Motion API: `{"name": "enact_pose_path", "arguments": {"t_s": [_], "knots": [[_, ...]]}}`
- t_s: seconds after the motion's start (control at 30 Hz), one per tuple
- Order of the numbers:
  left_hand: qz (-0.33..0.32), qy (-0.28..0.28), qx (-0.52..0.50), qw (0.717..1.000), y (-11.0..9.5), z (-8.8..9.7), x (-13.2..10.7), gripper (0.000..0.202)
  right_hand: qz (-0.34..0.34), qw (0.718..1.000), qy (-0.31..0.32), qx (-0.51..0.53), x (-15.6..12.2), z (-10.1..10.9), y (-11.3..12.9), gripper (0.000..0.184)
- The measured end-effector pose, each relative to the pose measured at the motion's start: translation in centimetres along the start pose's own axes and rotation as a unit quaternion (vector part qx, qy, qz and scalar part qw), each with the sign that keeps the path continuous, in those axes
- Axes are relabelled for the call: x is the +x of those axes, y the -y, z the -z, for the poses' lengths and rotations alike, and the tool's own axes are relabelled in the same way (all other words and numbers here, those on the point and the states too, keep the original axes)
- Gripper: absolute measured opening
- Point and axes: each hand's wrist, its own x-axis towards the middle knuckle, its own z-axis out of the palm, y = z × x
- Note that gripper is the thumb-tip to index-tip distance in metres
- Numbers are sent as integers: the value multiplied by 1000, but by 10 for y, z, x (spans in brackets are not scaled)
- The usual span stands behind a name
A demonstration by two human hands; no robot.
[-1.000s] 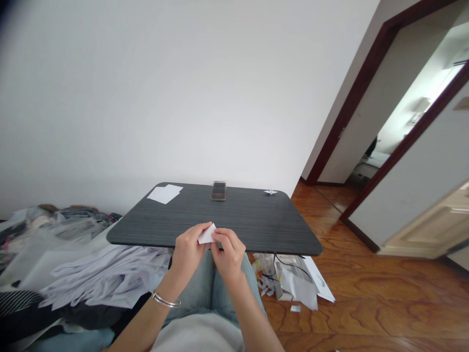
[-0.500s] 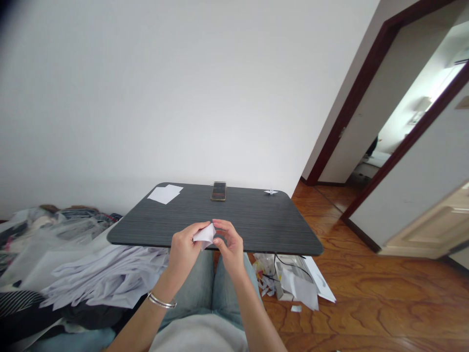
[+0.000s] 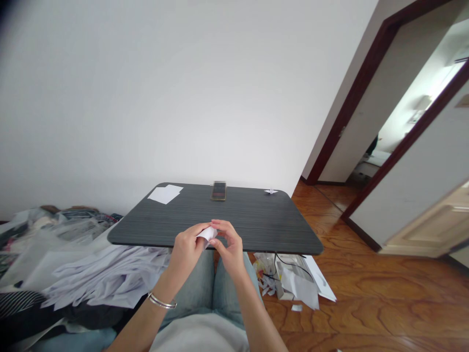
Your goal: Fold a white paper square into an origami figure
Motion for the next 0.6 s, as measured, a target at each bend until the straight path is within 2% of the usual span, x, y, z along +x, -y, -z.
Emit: {"name": "enact_pose_path", "arguments": {"t_s": [0.13,0.3,0.43,0.6], "knots": [[22,14,4,1000,-2,1,0,31,4,1000,-1,-14,-1,2,0,29],[66,0,-1,998,-4,2,0,17,10,1000,-6,-21,-1,2,3,32],[63,-6,-24,998,-4,2,0,16,6,1000,-23,-8,0,-1,7,29],[32,-41,-109,993,-4,4,1,15,9,999,-36,-2,1,0,8,24]]}}
